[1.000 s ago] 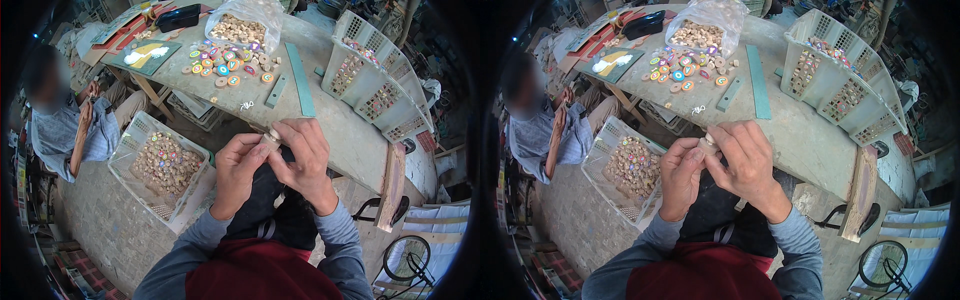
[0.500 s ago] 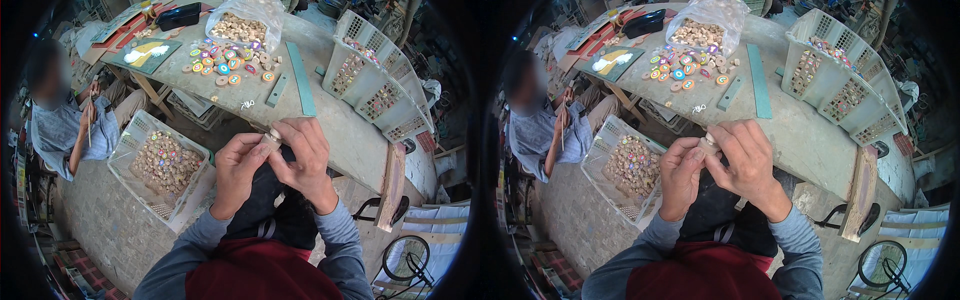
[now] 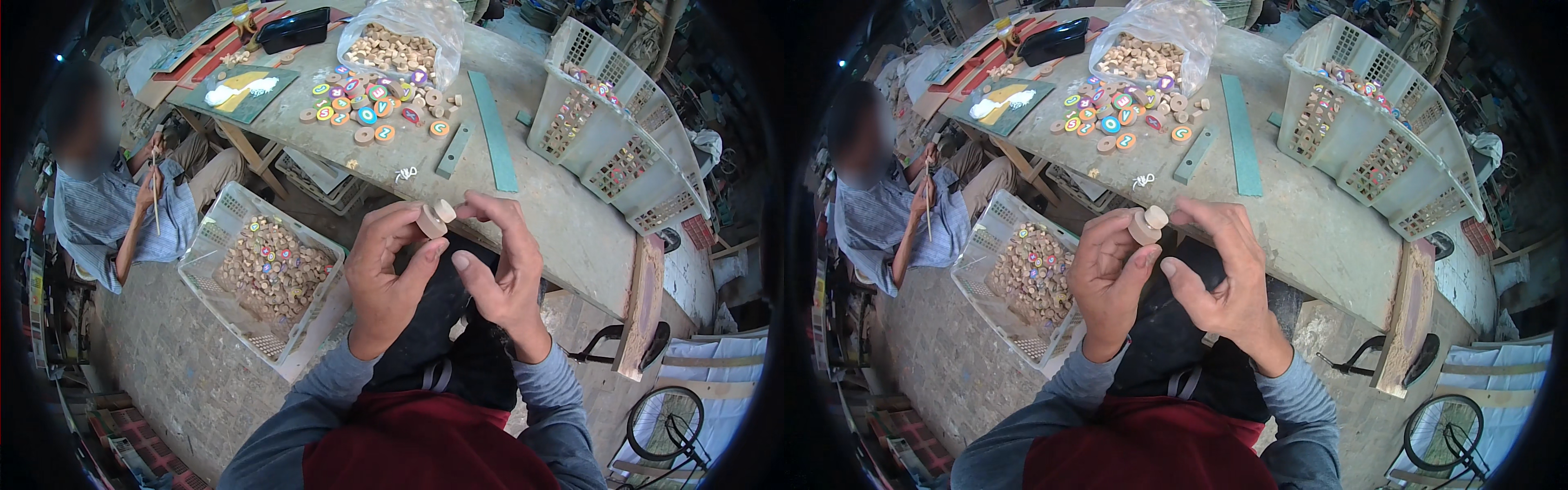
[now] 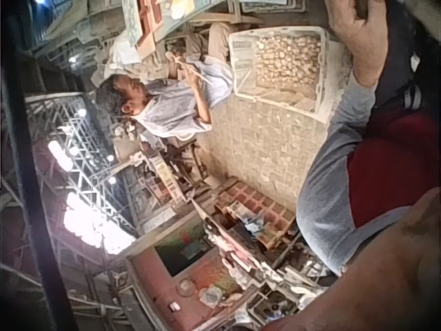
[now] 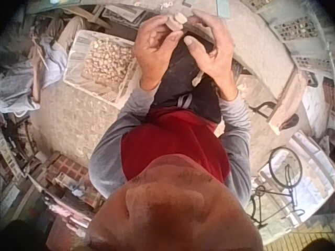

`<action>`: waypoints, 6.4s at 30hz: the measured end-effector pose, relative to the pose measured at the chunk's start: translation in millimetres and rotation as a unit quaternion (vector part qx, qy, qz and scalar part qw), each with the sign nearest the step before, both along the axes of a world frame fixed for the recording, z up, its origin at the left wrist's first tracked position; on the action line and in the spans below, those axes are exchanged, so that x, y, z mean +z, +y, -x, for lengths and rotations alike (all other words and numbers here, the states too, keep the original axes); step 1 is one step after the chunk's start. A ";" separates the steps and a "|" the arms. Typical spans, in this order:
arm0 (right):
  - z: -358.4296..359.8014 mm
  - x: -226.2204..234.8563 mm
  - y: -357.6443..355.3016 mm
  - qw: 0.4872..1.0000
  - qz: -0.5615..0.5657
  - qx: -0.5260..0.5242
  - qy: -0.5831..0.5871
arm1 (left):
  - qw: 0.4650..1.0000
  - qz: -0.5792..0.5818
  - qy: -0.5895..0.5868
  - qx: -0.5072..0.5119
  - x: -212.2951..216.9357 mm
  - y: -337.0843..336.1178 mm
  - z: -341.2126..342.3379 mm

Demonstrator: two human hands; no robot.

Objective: Sand and assemble small wooden circular toy components with pegs.

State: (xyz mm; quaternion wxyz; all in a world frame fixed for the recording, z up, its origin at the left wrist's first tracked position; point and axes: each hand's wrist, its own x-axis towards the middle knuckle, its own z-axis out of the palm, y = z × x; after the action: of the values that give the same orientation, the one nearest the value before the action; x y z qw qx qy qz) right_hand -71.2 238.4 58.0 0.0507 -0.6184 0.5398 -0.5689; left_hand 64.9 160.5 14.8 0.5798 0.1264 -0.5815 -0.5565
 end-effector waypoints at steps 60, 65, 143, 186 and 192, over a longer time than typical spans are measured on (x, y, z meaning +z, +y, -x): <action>4.7 -28.8 9.1 0.962 0.099 -0.165 0.194 | 0.975 -0.140 -0.059 -0.160 -5.3 21.0 4.0; 3.7 -28.6 3.8 0.965 0.106 -0.149 0.187 | 0.978 -0.145 -0.055 -0.141 -3.3 21.5 5.3; 98.7 -47.8 80.1 0.904 0.001 -0.422 0.065 | 0.577 -0.060 -0.751 0.315 -291.8 43.9 -273.5; 113.4 -44.0 76.0 0.886 -0.060 -0.458 0.036 | 0.551 -0.076 -0.785 0.273 -269.7 38.2 -260.4; 101.0 -38.9 73.6 0.883 -0.039 -0.468 0.002 | 0.564 -0.070 -0.779 0.264 -274.3 38.7 -270.2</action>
State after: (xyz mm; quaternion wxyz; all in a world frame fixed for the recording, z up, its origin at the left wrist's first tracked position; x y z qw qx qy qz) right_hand -172.2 312.0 19.1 -0.1981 -0.2929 0.7883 -0.5035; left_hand 335.1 199.2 -259.5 0.0122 0.6994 -0.7072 -0.1031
